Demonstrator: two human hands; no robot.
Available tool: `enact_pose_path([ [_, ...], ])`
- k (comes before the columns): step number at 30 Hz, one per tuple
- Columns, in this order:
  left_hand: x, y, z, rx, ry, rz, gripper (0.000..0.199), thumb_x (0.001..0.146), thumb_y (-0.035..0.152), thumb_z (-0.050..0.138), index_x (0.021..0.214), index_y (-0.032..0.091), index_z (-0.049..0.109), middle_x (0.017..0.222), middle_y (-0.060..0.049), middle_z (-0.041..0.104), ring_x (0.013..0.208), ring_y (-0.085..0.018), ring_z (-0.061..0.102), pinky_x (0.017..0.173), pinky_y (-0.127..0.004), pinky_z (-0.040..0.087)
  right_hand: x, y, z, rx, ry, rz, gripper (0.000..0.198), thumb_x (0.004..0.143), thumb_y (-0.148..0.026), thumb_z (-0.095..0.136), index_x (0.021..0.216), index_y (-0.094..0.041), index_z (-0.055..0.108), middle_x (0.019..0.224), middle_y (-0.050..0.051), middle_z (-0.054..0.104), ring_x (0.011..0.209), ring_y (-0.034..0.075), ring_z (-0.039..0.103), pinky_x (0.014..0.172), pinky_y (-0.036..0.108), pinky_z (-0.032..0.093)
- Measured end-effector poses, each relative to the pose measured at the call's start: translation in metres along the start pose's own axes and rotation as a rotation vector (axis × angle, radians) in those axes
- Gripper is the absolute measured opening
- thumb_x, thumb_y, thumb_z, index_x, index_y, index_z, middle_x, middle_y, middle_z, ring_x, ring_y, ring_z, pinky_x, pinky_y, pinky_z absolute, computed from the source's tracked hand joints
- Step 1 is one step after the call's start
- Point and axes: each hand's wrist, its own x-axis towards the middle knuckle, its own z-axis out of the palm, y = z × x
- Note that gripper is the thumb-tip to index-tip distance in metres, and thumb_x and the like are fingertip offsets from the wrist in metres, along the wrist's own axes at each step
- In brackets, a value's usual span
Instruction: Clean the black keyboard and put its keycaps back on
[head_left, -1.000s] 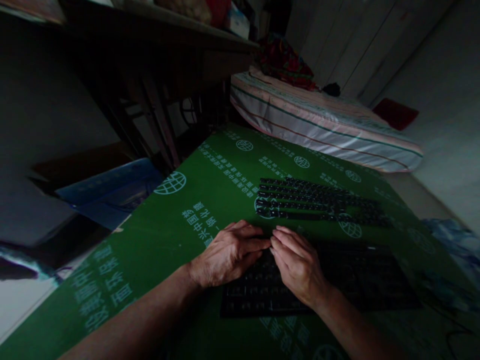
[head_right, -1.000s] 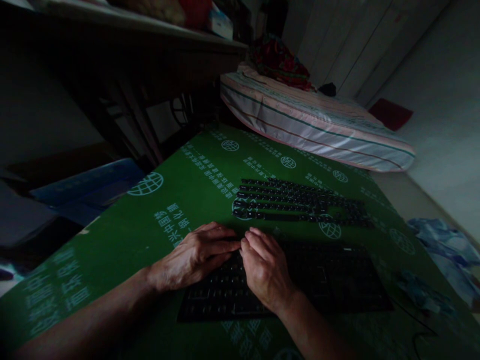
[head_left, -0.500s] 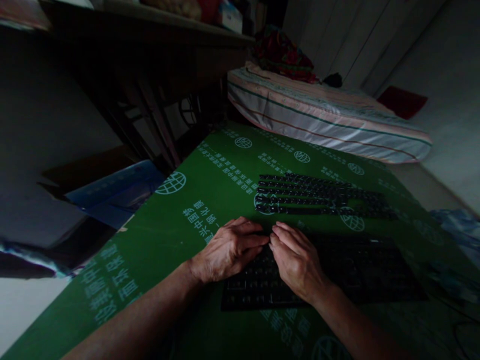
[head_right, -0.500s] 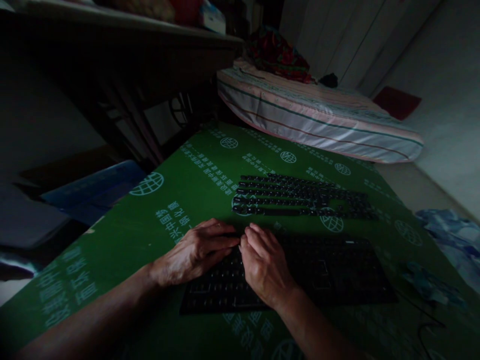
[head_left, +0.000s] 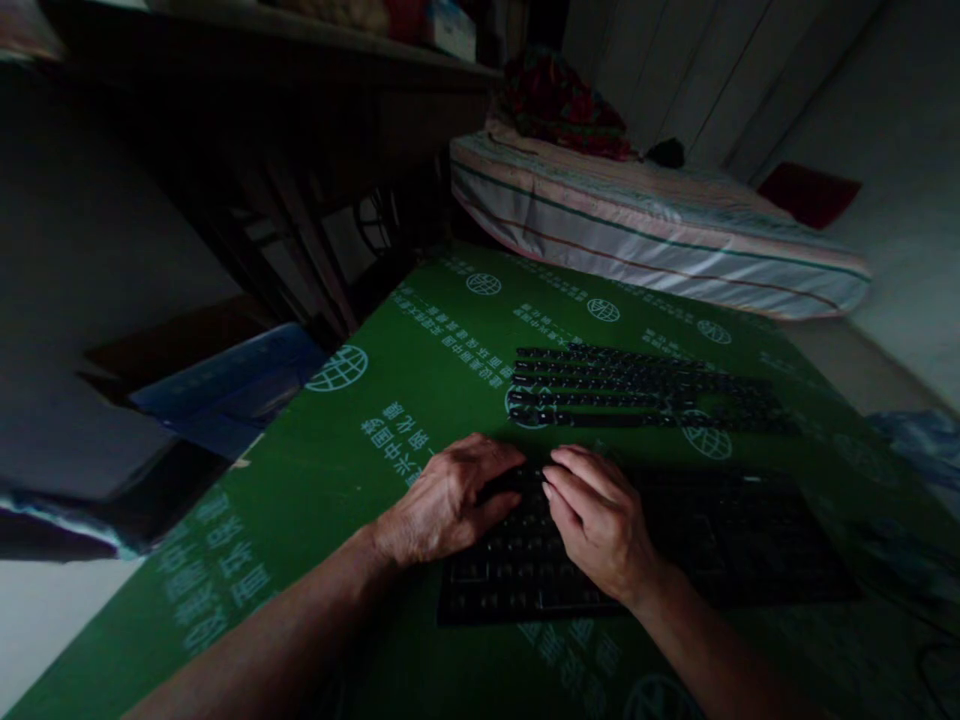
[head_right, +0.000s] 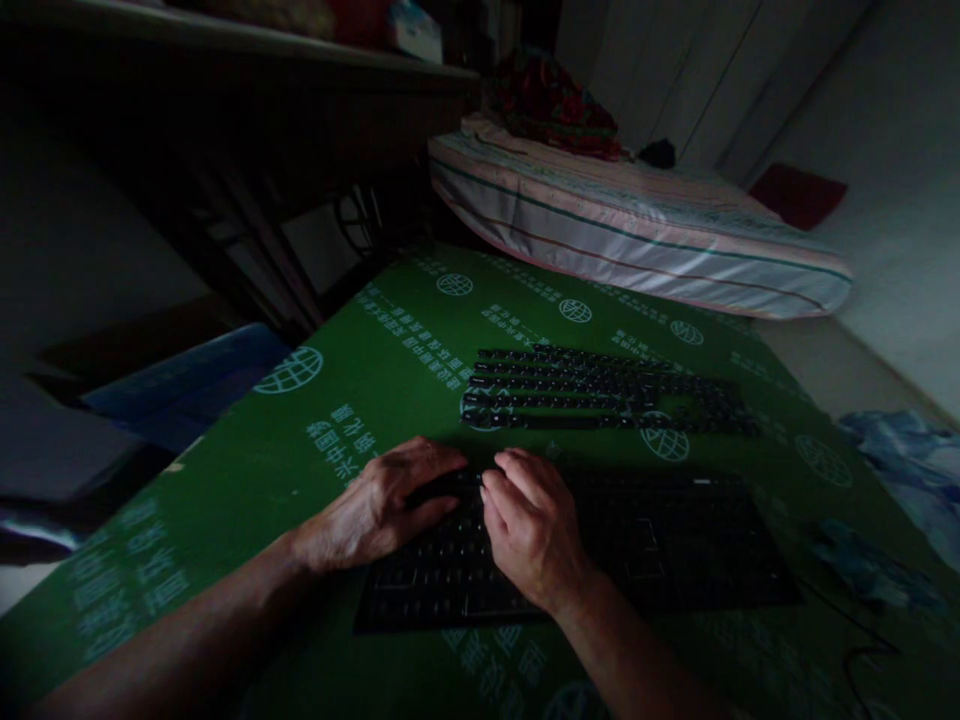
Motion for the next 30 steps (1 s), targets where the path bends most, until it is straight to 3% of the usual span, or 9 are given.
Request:
enact_pose_path([
  [7,0.0006,-0.0004,-0.0001,0.000,0.008,0.008,0.031,0.088,0.025,0.052,0.115,0.011,0.056,0.106,-0.011,0.065,0.097,-0.022,0.060,0.087,-0.043,0.050,0.0001,-0.0007,0.0004,-0.051,-0.084,-0.034,0.019,0.087,-0.014,0.053,0.098,-0.015,0.068,0.104,0.014,0.067,0.104,0.025,0.060,0.088,0.044,0.054],
  [30,-0.0003,0.0010,-0.0005,-0.006,-0.019,-0.010,0.030,0.086,0.025,0.053,0.114,0.013,0.056,0.106,-0.009,0.065,0.097,-0.023,0.060,0.088,-0.042,0.049,-0.0036,-0.0017,0.0030,-0.044,-0.087,-0.067,0.018,0.087,-0.012,0.052,0.096,-0.013,0.067,0.102,0.014,0.066,0.102,0.026,0.060,0.085,0.043,0.054],
])
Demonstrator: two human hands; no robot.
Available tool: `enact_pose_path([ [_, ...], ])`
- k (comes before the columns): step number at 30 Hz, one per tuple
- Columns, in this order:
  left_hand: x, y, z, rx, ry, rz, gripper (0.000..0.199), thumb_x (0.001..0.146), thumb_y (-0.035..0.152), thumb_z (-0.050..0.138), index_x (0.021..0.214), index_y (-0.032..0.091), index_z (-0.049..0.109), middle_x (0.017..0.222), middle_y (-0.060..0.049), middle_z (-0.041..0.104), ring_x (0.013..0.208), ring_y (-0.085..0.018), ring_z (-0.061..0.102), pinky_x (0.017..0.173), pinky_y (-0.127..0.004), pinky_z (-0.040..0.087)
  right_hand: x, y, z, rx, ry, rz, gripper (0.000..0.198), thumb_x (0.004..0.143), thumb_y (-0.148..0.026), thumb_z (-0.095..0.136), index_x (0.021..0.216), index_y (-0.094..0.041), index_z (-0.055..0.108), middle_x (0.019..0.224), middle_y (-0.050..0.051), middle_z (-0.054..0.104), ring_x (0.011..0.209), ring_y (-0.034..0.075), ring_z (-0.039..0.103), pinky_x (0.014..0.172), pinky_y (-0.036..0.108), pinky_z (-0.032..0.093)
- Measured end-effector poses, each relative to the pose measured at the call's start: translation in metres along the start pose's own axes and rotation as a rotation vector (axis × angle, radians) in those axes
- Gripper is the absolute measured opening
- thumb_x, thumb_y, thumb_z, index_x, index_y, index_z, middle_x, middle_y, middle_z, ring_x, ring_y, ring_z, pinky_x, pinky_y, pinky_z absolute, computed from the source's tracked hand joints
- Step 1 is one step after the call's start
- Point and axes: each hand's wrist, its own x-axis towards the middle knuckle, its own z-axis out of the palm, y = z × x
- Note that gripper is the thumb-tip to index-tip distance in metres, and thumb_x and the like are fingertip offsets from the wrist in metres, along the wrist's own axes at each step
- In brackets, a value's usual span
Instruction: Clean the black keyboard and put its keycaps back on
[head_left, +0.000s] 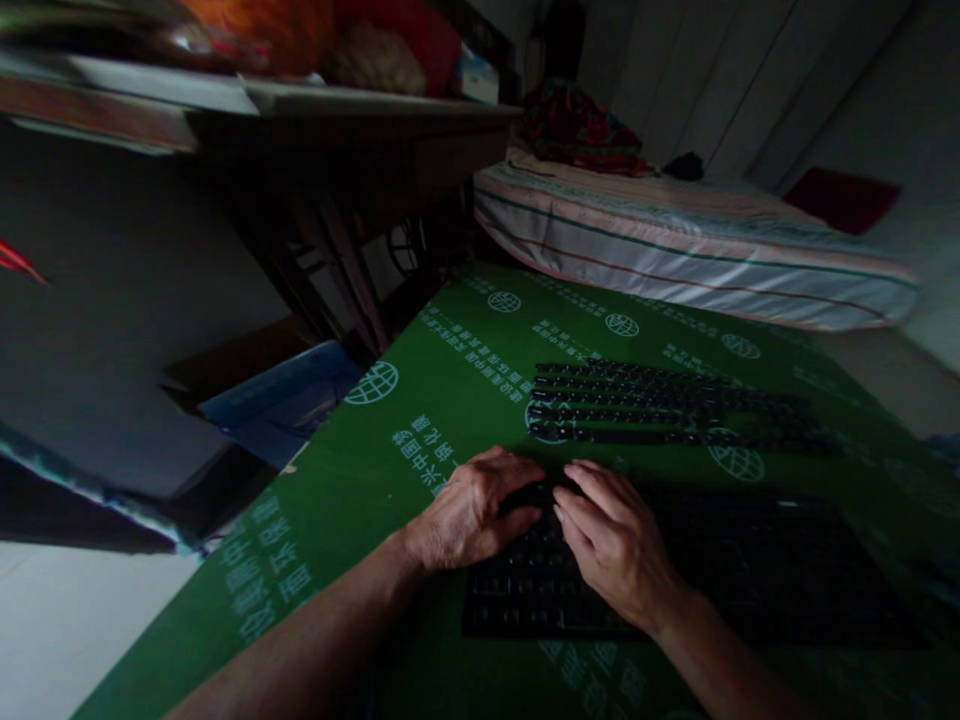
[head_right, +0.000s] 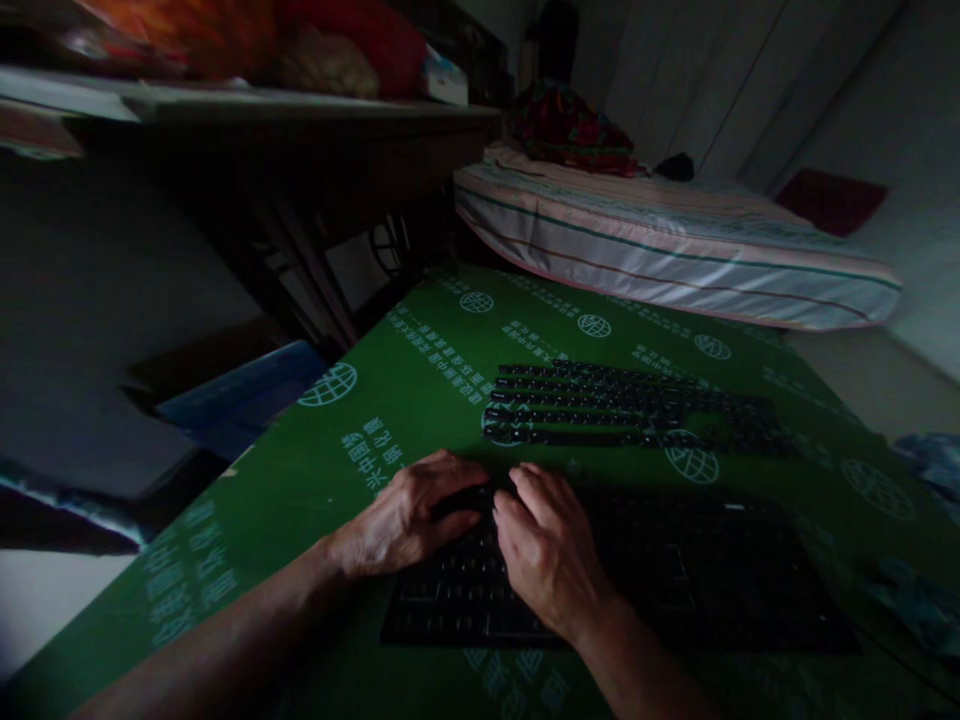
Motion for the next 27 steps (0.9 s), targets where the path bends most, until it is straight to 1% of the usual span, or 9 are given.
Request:
enact_pose_path([
  [4,-0.0002,0.0005,-0.0014,-0.011,-0.004,0.005,0.029,0.086,0.024,0.053,0.113,0.013,0.056,0.106,-0.009,0.065,0.097,-0.022,0.059,0.089,-0.041,0.048,-0.0002,-0.0014,-0.0001,0.009,0.036,0.013,0.018,0.087,-0.014,0.052,0.099,-0.014,0.066,0.101,0.013,0.067,0.100,0.025,0.061,0.085,0.043,0.054],
  [10,-0.0011,-0.0002,-0.0009,-0.024,-0.012,0.000,0.030,0.087,0.026,0.053,0.114,0.013,0.056,0.107,-0.010,0.065,0.098,-0.022,0.059,0.091,-0.040,0.047,-0.0004,-0.0011,0.0019,0.019,0.062,0.018,0.017,0.088,-0.013,0.052,0.098,-0.012,0.065,0.098,0.014,0.067,0.096,0.024,0.062,0.084,0.041,0.054],
  [19,-0.0023,-0.0013,-0.0008,0.009,0.018,-0.044,0.030,0.087,0.027,0.052,0.113,0.013,0.057,0.101,-0.009,0.066,0.092,-0.021,0.060,0.084,-0.042,0.051,0.0017,-0.0026,0.0042,0.006,0.067,0.036,0.017,0.088,-0.013,0.050,0.097,-0.015,0.064,0.097,0.012,0.067,0.095,0.023,0.062,0.083,0.041,0.055],
  [27,-0.0019,-0.0020,-0.0026,-0.013,0.062,-0.049,0.027,0.088,0.025,0.051,0.112,0.016,0.058,0.101,-0.008,0.067,0.092,-0.021,0.062,0.083,-0.039,0.054,0.0033,-0.0027,0.0070,0.010,0.075,0.070,0.016,0.087,-0.012,0.051,0.093,-0.017,0.064,0.095,0.010,0.067,0.093,0.023,0.062,0.082,0.041,0.055],
])
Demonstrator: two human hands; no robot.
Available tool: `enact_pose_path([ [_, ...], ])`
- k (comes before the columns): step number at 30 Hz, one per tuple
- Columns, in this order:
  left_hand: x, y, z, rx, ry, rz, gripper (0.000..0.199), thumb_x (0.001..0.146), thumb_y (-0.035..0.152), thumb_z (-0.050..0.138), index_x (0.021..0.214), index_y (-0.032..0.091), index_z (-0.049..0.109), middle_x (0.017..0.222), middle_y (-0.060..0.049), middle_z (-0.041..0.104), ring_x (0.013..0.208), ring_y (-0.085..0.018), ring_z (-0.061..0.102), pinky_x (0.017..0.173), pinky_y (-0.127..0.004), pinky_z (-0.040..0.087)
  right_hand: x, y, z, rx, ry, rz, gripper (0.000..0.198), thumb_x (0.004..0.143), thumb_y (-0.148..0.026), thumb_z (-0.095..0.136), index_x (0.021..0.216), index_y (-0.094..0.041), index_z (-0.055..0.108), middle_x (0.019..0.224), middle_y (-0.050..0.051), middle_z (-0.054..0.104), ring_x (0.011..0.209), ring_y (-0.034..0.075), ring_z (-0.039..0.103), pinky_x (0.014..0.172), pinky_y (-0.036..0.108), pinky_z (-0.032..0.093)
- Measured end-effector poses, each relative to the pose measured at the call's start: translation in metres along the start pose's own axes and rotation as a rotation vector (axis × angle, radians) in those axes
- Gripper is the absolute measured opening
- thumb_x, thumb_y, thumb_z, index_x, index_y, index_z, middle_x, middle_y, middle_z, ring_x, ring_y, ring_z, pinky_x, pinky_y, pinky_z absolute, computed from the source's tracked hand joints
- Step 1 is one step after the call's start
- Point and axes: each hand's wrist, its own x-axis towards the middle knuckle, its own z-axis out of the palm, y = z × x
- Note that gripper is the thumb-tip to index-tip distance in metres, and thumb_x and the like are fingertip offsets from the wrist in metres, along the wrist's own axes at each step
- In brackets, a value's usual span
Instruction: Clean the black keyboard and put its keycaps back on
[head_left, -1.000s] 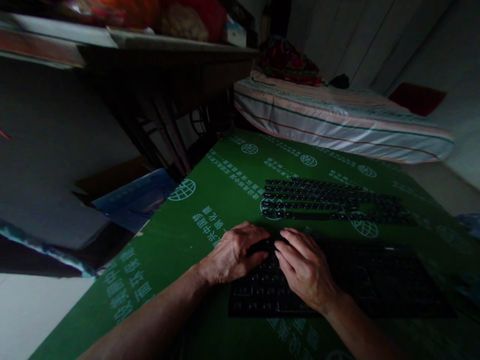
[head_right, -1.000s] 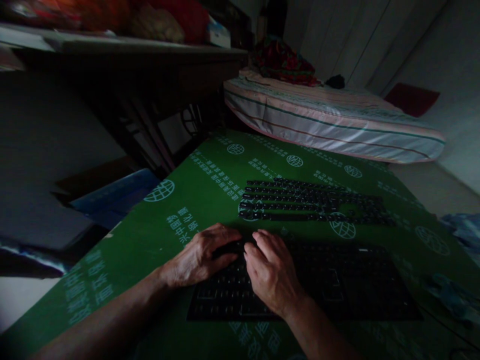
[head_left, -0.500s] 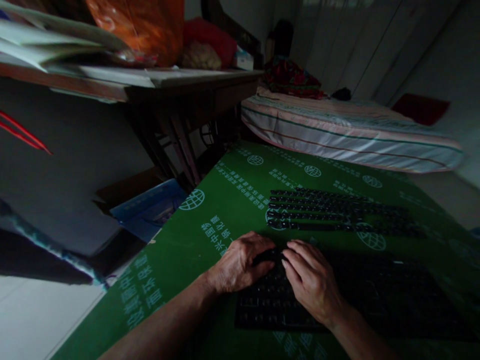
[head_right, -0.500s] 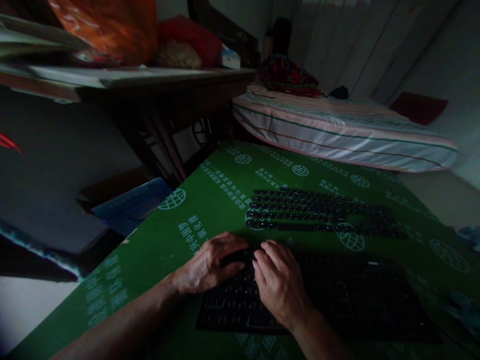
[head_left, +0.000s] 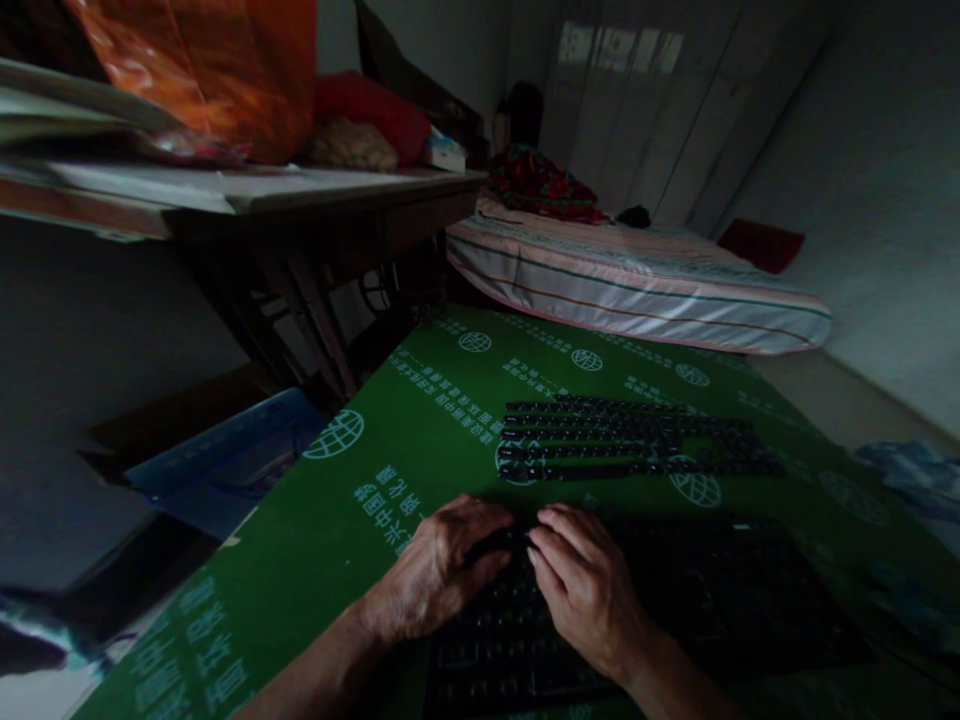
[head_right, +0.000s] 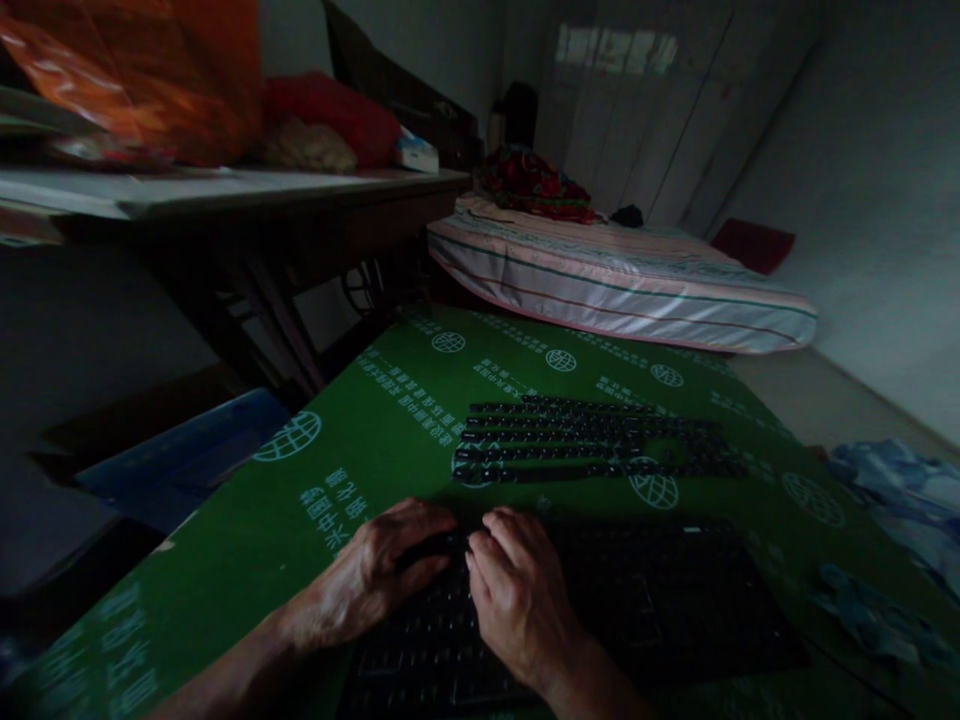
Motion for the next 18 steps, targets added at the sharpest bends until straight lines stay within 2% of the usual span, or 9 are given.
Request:
enact_pose_path([
  [18,-0.0019,-0.0044,0.0015,-0.026,-0.022,-0.034,0.025,0.091,0.024,0.047,0.113,0.019,0.057,0.102,-0.006,0.065,0.093,-0.020,0.061,0.081,-0.038,0.054,-0.0004,-0.0028,0.0059,-0.002,0.059,0.035,0.018,0.086,-0.011,0.049,0.093,-0.017,0.065,0.095,0.010,0.068,0.093,0.023,0.064,0.082,0.039,0.057],
])
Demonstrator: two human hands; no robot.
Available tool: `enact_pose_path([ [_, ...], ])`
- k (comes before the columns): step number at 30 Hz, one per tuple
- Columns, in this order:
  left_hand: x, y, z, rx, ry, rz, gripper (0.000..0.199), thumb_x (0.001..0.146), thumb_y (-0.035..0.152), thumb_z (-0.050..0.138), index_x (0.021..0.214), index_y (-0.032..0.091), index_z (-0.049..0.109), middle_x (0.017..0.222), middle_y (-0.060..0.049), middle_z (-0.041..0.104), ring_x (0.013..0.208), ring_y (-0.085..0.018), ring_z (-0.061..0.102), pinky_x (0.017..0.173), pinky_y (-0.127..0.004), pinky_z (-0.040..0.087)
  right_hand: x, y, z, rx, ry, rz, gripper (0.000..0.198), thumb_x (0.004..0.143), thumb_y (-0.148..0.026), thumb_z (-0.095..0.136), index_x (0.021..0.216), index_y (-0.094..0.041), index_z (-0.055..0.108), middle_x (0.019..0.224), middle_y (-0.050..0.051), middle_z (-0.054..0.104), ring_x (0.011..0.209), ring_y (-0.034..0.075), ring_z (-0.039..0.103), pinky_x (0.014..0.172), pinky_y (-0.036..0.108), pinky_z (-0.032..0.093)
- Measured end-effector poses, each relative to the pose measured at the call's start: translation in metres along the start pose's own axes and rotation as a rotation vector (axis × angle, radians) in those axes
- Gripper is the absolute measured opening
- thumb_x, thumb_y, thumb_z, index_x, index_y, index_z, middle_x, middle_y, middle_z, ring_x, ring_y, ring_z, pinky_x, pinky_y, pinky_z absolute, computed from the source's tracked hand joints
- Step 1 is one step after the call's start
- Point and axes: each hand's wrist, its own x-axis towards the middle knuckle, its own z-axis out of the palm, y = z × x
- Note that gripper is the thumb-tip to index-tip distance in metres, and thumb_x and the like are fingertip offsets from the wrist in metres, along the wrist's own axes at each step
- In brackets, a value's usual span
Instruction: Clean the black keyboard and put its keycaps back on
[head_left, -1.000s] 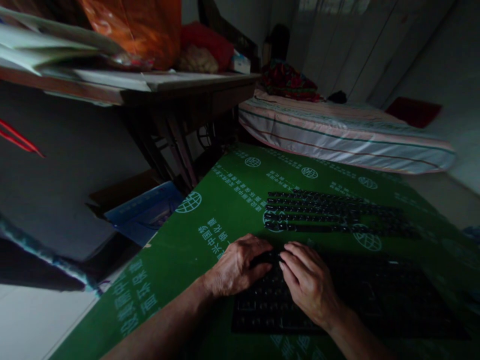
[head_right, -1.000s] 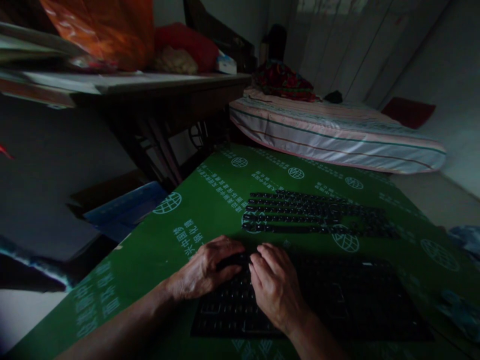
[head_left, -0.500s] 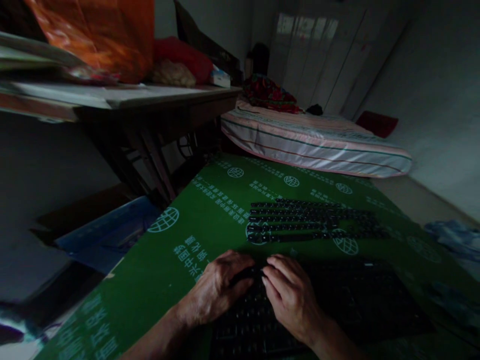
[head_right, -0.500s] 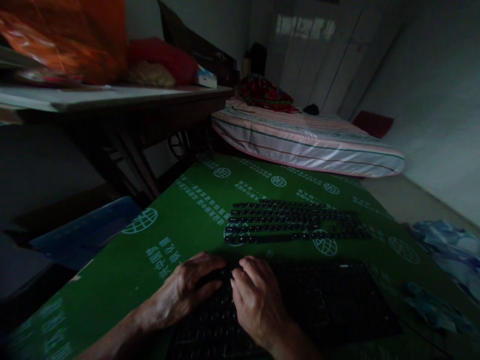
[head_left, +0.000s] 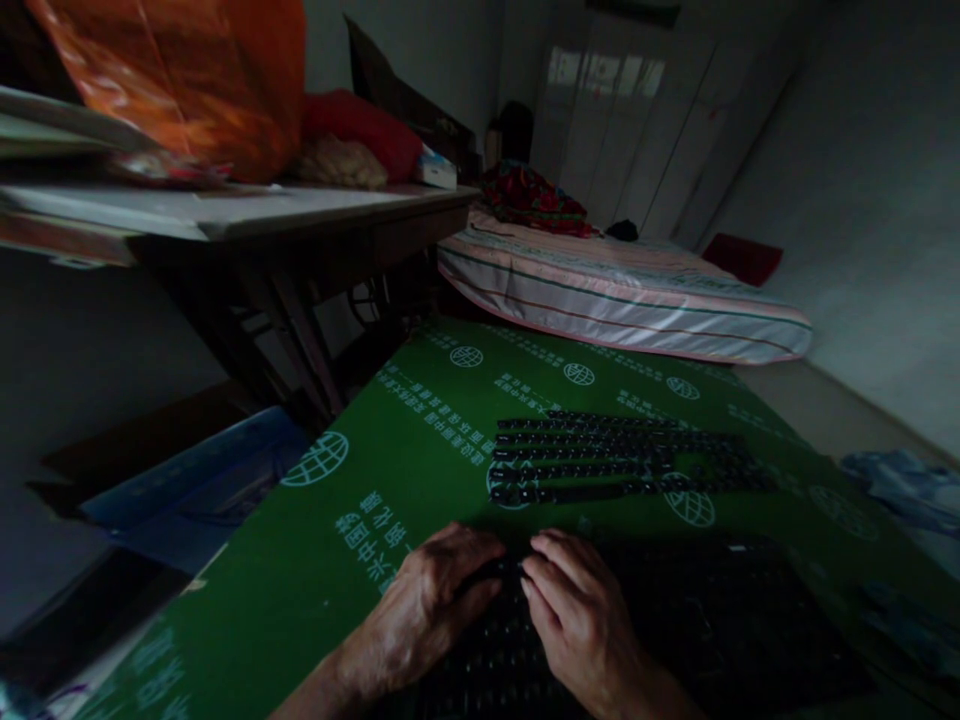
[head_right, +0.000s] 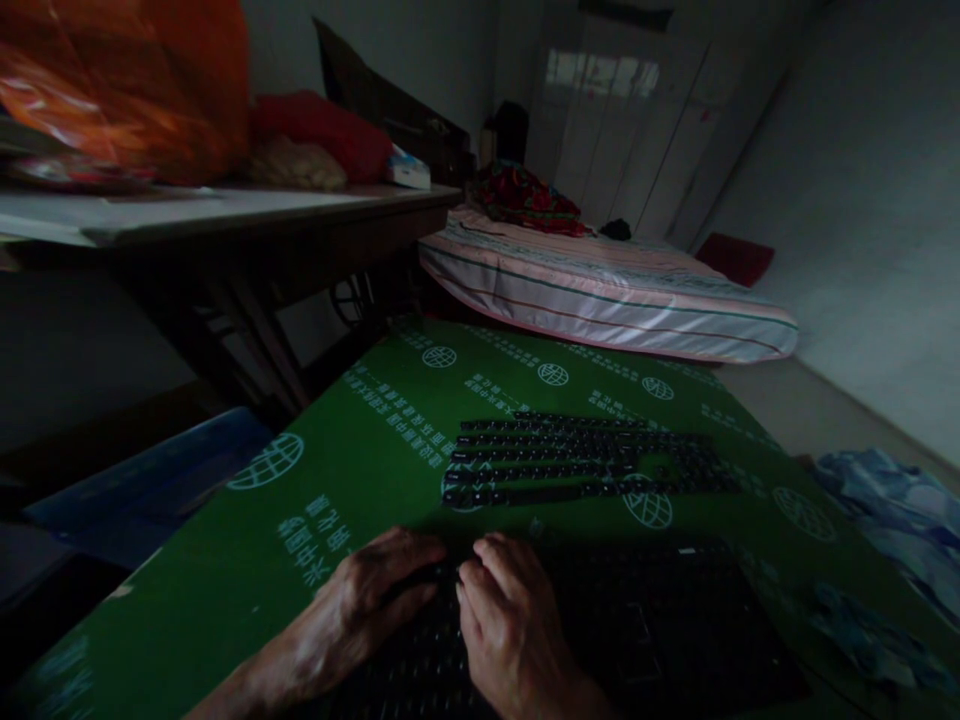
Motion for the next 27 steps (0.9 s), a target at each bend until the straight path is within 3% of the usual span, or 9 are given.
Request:
enact_pose_path([
  [9,-0.001,0.001,0.000,0.035,0.028,0.034,0.023,0.092,0.024,0.046,0.110,0.020,0.059,0.100,-0.007,0.066,0.090,-0.021,0.062,0.079,-0.035,0.055,0.007,0.002,-0.004,0.068,0.059,-0.001,0.018,0.086,-0.012,0.049,0.092,-0.017,0.065,0.090,0.010,0.069,0.087,0.022,0.066,0.075,0.035,0.059],
  [15,-0.001,0.001,0.001,0.010,0.014,0.016,0.023,0.092,0.023,0.044,0.111,0.022,0.058,0.100,-0.006,0.066,0.090,-0.021,0.062,0.080,-0.035,0.055,0.029,0.012,-0.026,0.077,0.016,0.002,0.017,0.087,-0.015,0.050,0.091,-0.018,0.066,0.090,0.009,0.069,0.086,0.020,0.066,0.076,0.033,0.059],
  [20,0.000,0.004,-0.002,-0.010,-0.010,-0.005,0.022,0.093,0.023,0.042,0.107,0.022,0.059,0.097,-0.005,0.065,0.087,-0.020,0.061,0.077,-0.034,0.055,0.080,0.058,-0.036,0.030,-0.137,0.000,0.017,0.087,-0.016,0.053,0.090,-0.019,0.069,0.094,0.006,0.070,0.085,0.017,0.066,0.080,0.030,0.056],
  [27,0.002,0.004,-0.004,-0.023,-0.016,-0.007,0.023,0.091,0.020,0.041,0.105,0.022,0.059,0.095,-0.005,0.065,0.086,-0.021,0.061,0.076,-0.035,0.055,0.149,0.140,-0.002,-0.206,-0.496,0.111,0.015,0.082,-0.014,0.059,0.085,-0.021,0.072,0.091,0.004,0.070,0.083,0.016,0.065,0.074,0.025,0.049],
])
